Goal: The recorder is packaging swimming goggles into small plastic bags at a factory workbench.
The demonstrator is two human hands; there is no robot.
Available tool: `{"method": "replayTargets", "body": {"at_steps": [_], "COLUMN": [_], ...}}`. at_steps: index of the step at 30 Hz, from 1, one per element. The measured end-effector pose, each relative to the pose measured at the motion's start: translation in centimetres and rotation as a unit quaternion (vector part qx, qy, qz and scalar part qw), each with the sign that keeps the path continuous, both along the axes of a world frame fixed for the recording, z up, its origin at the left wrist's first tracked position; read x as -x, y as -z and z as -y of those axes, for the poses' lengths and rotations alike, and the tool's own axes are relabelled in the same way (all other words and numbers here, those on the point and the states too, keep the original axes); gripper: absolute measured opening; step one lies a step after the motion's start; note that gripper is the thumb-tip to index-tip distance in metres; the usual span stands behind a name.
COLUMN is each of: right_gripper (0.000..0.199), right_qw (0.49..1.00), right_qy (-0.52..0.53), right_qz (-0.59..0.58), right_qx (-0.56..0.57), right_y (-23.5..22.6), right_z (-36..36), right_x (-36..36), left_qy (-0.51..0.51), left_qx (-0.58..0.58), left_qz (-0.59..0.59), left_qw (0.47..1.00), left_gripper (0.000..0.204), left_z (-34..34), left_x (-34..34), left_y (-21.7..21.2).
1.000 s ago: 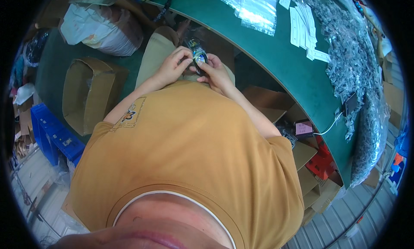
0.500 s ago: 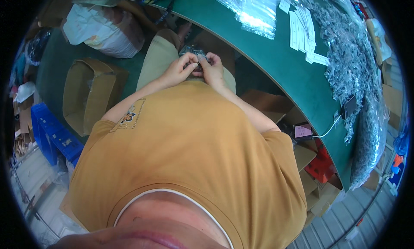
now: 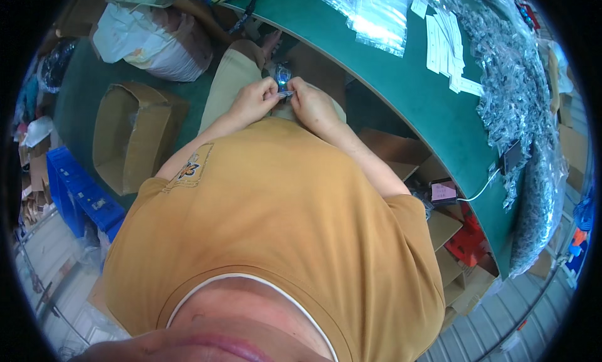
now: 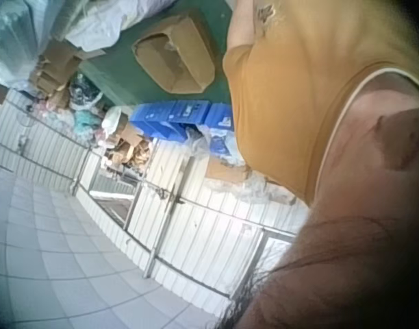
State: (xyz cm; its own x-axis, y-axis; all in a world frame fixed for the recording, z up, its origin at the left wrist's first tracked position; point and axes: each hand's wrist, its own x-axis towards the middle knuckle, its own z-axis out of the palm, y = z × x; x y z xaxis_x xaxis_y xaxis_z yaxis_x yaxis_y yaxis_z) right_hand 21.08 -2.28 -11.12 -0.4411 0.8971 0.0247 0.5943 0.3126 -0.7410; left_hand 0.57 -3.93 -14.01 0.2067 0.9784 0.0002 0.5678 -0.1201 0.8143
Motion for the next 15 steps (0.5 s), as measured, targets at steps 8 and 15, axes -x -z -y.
{"method": "replayTargets", "body": {"at_steps": [8, 15], "right_gripper": [0.017, 0.041], "right_qw": [0.97, 0.897], "right_qy": [-0.078, -0.173], "right_qz": [-0.182, -0.341], "right_qx": [0.138, 0.22], "right_y": [-7.6, -3.2], "right_z": [-0.7, 0.1], "right_x": [-0.2, 1.2], "left_qy": [0.026, 0.141], "left_qx": [0.197, 0.319], "left_qz": [0.213, 0.344], "left_qw": [0.957, 0.872], "left_gripper": [0.026, 0.03], "left_z": [1.8, 5.7], "left_x": [2.1, 4.2], "left_y": [-6.9, -7.6]}}
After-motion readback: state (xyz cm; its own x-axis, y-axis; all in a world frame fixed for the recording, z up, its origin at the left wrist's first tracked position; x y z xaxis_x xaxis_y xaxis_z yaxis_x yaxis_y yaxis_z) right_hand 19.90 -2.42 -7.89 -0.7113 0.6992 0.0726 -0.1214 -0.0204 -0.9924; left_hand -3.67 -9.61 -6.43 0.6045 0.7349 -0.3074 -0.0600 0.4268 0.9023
